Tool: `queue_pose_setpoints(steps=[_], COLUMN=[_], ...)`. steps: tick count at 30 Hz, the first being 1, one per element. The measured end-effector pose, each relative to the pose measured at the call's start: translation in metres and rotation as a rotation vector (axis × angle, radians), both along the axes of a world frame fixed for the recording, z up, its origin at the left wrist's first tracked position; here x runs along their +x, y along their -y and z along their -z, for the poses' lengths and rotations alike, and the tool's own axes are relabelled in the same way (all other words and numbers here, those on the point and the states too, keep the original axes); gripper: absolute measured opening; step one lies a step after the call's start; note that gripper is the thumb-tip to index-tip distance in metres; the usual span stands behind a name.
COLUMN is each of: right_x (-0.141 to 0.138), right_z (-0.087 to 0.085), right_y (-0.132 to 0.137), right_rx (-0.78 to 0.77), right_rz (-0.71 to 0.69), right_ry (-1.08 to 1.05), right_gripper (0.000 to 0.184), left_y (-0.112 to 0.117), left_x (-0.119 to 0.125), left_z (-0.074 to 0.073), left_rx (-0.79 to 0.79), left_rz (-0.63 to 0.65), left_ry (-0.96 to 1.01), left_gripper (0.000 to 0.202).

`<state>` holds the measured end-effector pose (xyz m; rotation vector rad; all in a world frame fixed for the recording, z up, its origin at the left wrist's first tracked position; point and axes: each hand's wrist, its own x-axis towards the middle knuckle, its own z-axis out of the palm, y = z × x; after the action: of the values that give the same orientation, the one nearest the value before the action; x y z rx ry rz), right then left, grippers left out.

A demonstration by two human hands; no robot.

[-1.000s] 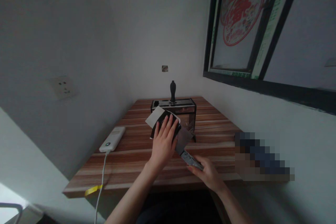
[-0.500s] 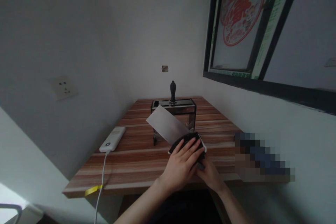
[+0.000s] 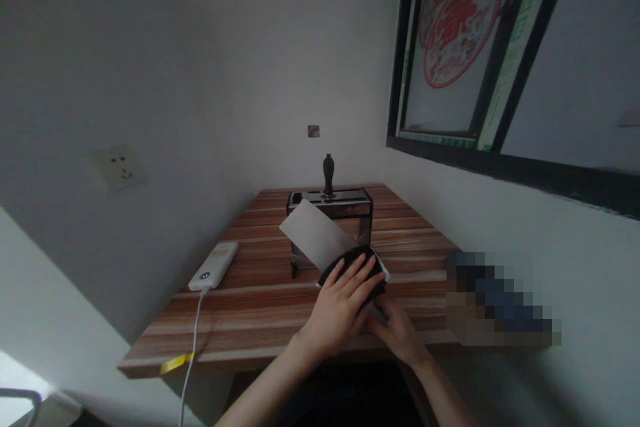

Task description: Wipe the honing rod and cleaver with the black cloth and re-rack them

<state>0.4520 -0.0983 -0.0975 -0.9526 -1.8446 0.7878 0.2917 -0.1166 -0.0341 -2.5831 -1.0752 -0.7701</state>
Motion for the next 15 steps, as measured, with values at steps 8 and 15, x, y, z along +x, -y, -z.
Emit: queue_pose_setpoints(steps=[8,15], right_x=[-0.001,-0.001], right_z=[-0.005,-0.006], right_y=[0.002,0.003], right_rx=[-0.015,-0.009], right_rz=[-0.027,0.009], right_ry=[0.043,0.093], right_gripper=[0.029,0.032], left_y=[-0.011,-0.025], left_x=[-0.014,-0.032], left_z=[-0.009,-0.017], left_rx=[0.014,0.09], left_rz=[-0.09,-0.174], left_ry=[0.005,0.074], left_gripper=[0.053,0.047])
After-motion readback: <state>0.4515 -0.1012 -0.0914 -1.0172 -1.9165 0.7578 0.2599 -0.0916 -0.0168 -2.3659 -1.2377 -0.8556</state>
